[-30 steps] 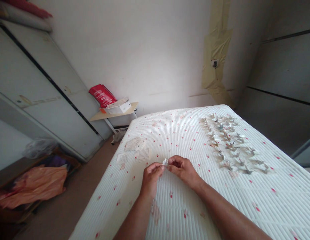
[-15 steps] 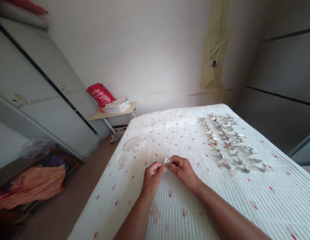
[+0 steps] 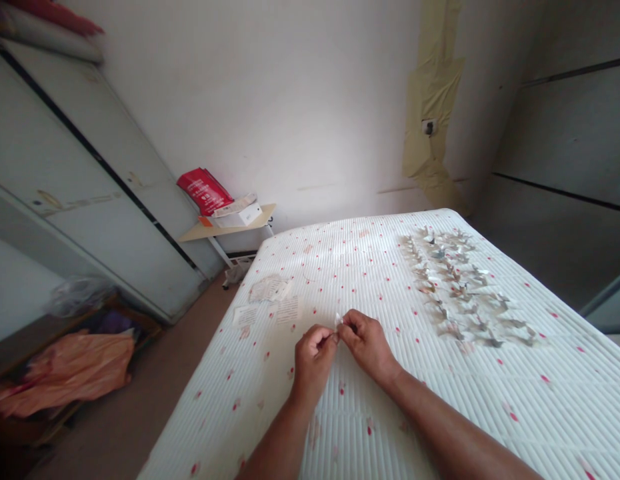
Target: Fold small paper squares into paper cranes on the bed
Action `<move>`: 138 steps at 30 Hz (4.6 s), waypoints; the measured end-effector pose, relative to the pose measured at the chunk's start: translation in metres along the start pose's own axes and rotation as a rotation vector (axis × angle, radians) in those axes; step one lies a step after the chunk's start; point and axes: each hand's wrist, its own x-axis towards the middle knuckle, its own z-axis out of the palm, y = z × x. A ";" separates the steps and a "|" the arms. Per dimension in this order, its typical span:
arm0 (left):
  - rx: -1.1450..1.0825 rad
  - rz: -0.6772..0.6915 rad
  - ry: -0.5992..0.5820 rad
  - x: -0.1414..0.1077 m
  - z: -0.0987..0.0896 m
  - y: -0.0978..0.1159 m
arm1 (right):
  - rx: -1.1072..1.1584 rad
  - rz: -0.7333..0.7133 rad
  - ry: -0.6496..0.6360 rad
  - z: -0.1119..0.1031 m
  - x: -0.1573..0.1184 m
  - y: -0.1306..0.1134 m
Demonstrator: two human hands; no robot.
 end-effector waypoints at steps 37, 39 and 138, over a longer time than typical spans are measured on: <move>0.081 0.234 -0.051 0.005 -0.016 0.001 | 0.549 0.365 -0.223 -0.004 0.003 0.001; 0.095 0.260 -0.042 0.006 -0.017 0.001 | 0.509 0.344 -0.248 -0.005 0.004 0.000; -0.192 -0.199 -0.037 0.005 -0.002 -0.013 | 0.516 0.179 -0.140 0.001 0.007 0.016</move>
